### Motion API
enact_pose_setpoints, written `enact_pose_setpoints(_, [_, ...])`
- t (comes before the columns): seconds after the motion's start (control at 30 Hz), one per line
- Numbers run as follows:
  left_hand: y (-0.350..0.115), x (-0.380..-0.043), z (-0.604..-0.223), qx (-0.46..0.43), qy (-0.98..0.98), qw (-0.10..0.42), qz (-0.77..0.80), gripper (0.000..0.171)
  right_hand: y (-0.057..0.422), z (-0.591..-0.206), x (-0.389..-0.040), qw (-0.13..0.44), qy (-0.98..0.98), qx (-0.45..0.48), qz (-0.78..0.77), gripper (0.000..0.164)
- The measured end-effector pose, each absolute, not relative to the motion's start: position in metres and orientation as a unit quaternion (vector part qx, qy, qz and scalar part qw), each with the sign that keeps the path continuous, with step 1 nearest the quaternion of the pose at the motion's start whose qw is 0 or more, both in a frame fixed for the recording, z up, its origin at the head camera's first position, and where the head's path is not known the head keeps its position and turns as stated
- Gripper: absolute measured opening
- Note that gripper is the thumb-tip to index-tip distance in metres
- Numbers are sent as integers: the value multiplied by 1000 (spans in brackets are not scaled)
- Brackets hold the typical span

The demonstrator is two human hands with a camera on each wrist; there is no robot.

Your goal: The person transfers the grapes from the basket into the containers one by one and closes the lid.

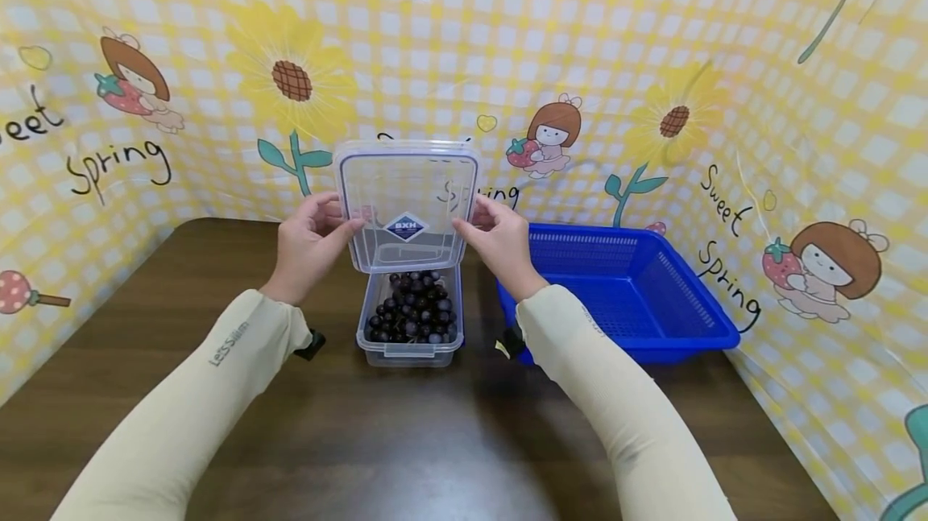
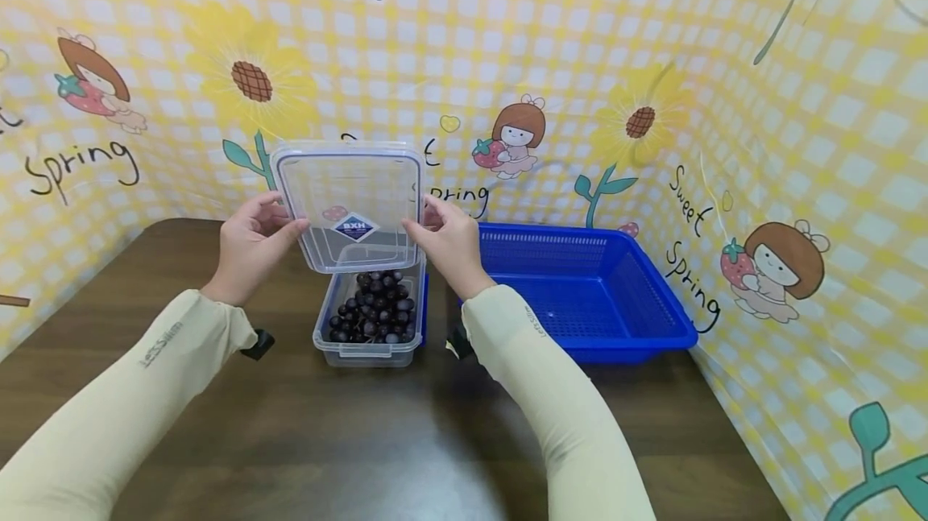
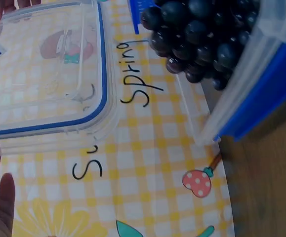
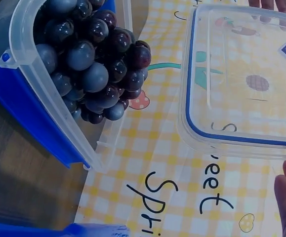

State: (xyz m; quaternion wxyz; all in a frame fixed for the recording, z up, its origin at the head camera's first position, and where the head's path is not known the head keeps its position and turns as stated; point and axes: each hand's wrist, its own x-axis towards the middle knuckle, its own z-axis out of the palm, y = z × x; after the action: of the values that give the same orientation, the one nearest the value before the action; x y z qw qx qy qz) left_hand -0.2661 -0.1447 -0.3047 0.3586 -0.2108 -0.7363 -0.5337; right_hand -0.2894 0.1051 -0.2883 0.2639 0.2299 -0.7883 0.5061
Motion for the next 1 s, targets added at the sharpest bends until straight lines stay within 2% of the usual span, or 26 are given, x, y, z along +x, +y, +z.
enact_pose_setpoints(0.1, [-141, -266, -298, -192, -743, 335, -547, 36, 105, -286, -289, 263, -784, 206, 524, 47])
enact_pose_setpoints(0.2, [-138, -267, -291, -171, -761, 306, -545, 42, 106, -285, -291, 260, -779, 186, 539, 51])
enact_pose_setpoints(0.43, [-139, -272, -282, -140, -788, 232, -553, 51, 104, -283, -295, 221, -773, 149, 575, 50])
enact_pose_setpoints(0.6, [-141, -278, -273, -124, -806, 158, -556, 52, 104, -280, -298, 162, -774, 96, 604, 49])
enact_pose_setpoints(0.73, [-144, -284, -265, -105, -825, 75, -551, 50, 104, -277, -300, 94, -769, 48, 630, 48])
enact_pose_setpoints(0.87, [-148, -286, -260, -90, -835, -8, -543, 56, 105, -277, -300, 28, -765, 11, 643, 50])
enact_pose_setpoints(1.0, [-148, -285, -259, -72, -836, -49, -543, 59, 105, -277, -299, -14, -771, -5, 636, 52])
